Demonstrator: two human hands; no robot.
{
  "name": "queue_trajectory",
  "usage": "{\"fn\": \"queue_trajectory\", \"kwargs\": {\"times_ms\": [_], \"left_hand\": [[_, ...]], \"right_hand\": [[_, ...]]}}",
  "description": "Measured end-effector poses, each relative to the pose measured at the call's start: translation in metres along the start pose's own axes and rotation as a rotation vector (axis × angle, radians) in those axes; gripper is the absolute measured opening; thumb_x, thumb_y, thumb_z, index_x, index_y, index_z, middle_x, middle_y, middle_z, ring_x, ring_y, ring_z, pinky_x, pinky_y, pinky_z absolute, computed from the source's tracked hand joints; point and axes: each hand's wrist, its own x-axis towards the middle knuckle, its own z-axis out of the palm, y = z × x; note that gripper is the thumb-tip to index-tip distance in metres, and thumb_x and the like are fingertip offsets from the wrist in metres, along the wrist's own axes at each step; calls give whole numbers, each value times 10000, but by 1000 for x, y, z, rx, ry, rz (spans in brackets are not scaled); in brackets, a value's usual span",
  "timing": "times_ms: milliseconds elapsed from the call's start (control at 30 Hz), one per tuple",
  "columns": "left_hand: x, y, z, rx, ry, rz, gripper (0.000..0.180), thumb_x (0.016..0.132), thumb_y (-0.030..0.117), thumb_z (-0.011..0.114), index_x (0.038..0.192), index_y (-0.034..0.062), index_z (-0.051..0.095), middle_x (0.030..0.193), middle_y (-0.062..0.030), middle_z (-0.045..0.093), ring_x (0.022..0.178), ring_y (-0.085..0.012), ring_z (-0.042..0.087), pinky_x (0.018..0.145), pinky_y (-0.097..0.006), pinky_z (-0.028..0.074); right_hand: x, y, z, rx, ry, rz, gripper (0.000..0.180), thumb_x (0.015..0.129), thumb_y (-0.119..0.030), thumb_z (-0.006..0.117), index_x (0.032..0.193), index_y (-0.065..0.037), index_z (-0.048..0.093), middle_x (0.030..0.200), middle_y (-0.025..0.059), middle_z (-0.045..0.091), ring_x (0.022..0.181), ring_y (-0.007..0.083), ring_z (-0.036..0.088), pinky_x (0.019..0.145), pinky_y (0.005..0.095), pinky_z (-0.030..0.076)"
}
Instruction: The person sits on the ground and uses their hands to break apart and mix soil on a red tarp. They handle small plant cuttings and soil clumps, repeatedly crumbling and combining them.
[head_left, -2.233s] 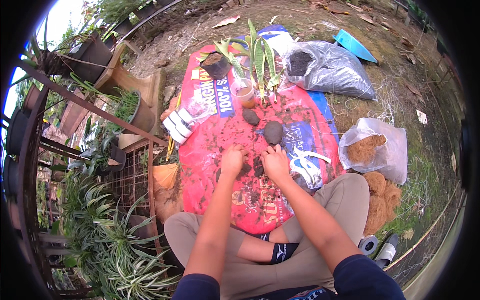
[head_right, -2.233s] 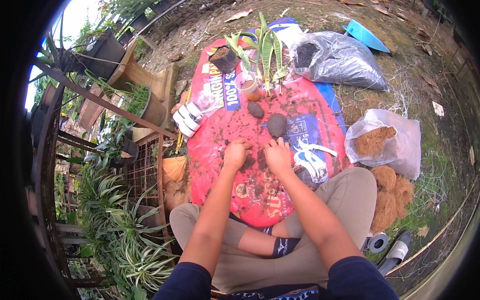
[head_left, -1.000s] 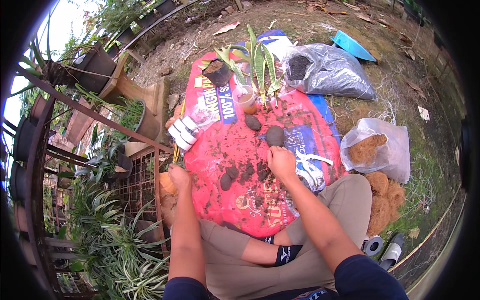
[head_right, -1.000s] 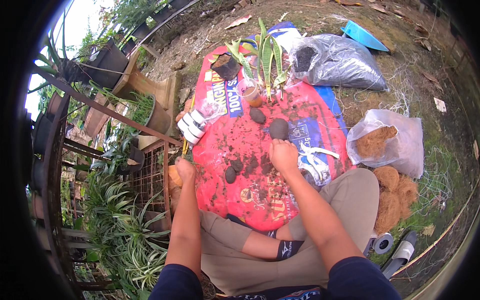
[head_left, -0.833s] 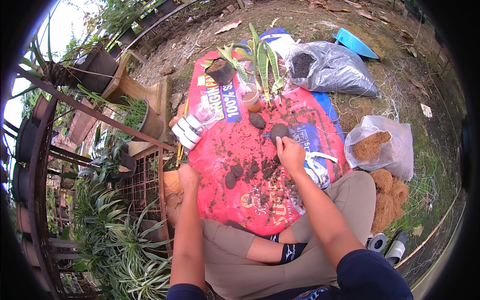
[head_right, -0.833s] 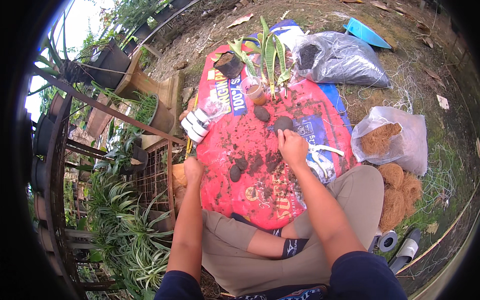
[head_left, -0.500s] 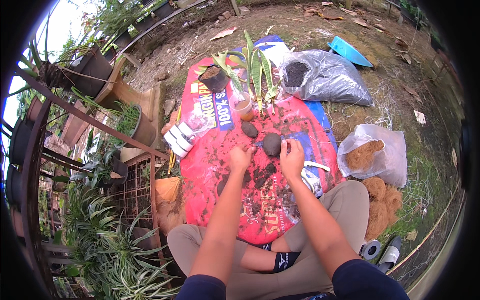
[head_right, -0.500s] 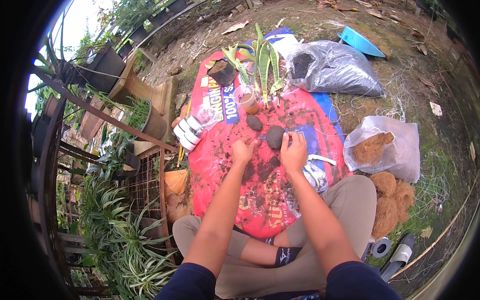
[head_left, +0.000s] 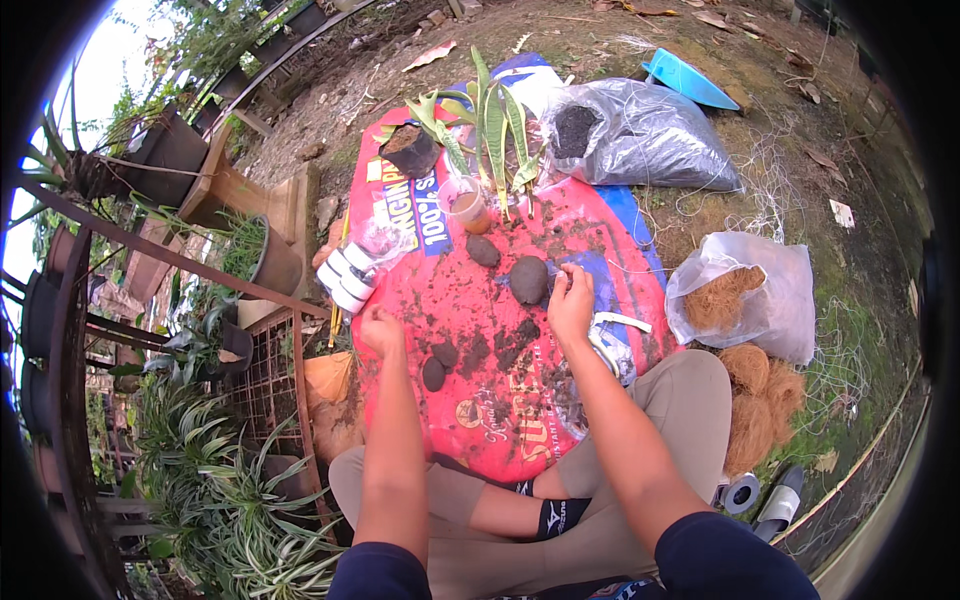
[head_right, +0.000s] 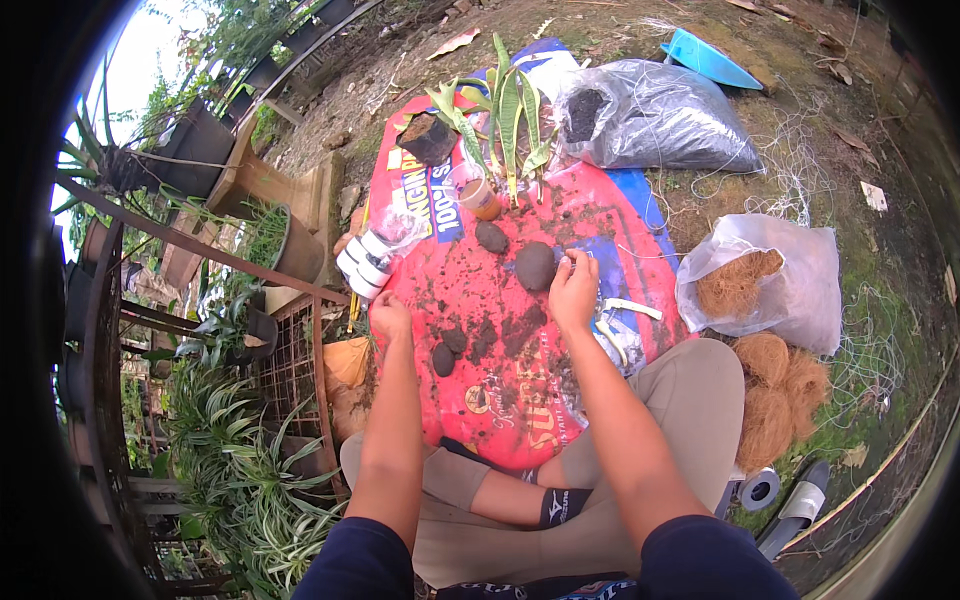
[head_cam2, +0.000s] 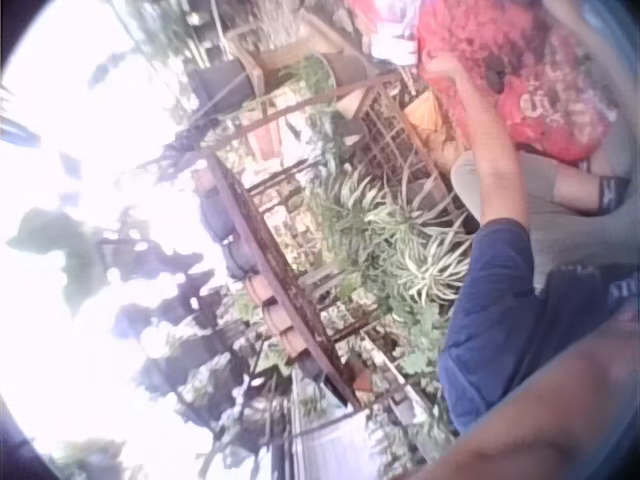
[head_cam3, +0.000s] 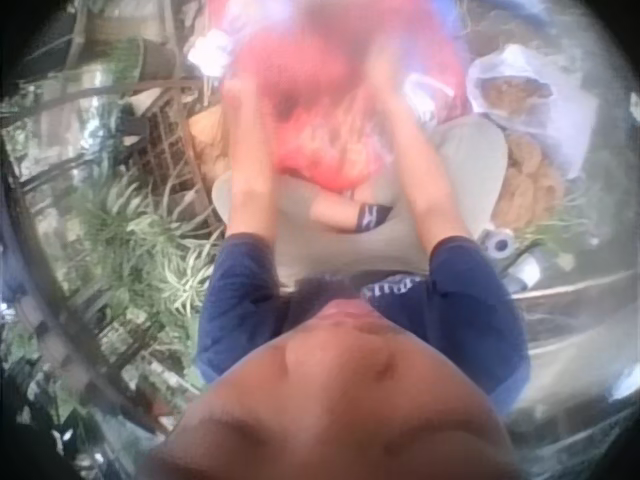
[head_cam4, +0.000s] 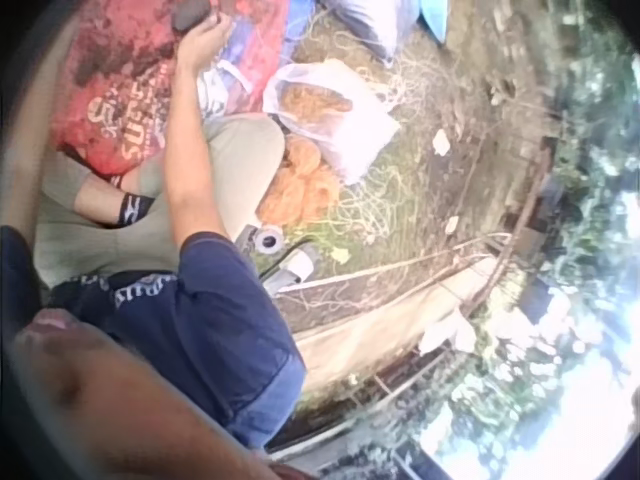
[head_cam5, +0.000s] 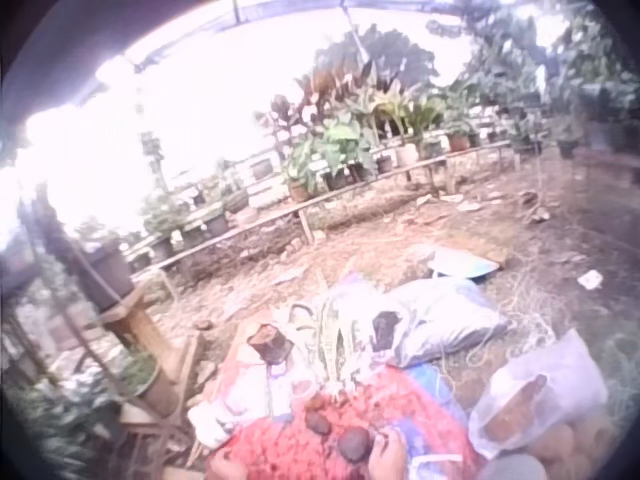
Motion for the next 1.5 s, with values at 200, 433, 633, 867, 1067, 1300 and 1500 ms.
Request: {"fn": "queue_trajectory", "kwargs": {"times_ms": [200, 433, 633, 867, 1067, 1300, 1500], "left_hand": [[-14, -68, -96, 512, -663, 125, 690, 983, 288, 722, 1498, -121, 512, 1454, -357, 597, 1346, -482, 597, 1209, -485, 440], [-122, -36, -89, 274, -694, 514, 897, 965, 421, 770, 1611, -66, 385, 1639, -305, 438, 1513, -473, 436, 1257, -517, 383], [-121, -26, -69, 286, -684, 742, 772, 948, 328, 799, 1633, 207, 463, 1626, -250, 449, 1494, -438, 453, 1224, -548, 416], [-110, -19, -51, 175, -687, 640, 577, 882, 265, 858, 1412, 134, 672, 1365, -207, 620, 1232, -388, 654, 1050, -540, 535], [-75, -24, -52, -454, -693, 324, 381, 943, 336, 837, 1218, 84, 763, 1107, -130, 746, 1020, -265, 748, 840, -416, 586], [-30, -26, -78, -1028, -824, -202, 458, 1086, 494, 654, 1253, 69, 691, 1035, -36, 758, 848, -138, 756, 689, -261, 540], [-16, -28, -78, -1069, -798, -263, 475, 1091, 526, 628, 1217, 71, 682, 995, -36, 734, 815, -151, 752, 675, -268, 537]], "right_hand": [[-7, -5, 1, -122, 6, -254, 255, 1054, -170, 606, 1245, -9, 660, 1208, 202, 635, 1143, 411, 616, 1019, 508, 486], [-70, -53, 7, -290, -395, -740, 218, 995, -196, 689, 1176, -75, 707, 1151, 95, 652, 1105, 324, 612, 970, 479, 478], [-123, -66, -13, -569, -761, -782, 186, 968, -259, 703, 1057, -114, 778, 1098, 80, 697, 1136, 297, 620, 996, 465, 457], [-141, -73, -24, -574, -774, -564, 211, 954, -241, 688, 1039, -74, 785, 1057, 153, 726, 1085, 379, 673, 978, 521, 519], [-129, -73, 6, -542, -719, -420, 224, 955, -230, 671, 1035, -51, 781, 1068, 196, 738, 1095, 422, 682, 977, 563, 520], [-114, -73, 63, -653, -752, -543, 249, 938, -282, 757, 1130, -135, 818, 1147, 126, 731, 1188, 366, 637, 1035, 519, 502], [-113, -65, 115, -849, -752, -624, 299, 910, -382, 811, 1161, -224, 846, 1145, 58, 717, 1217, 305, 592, 1073, 471, 472]]}}
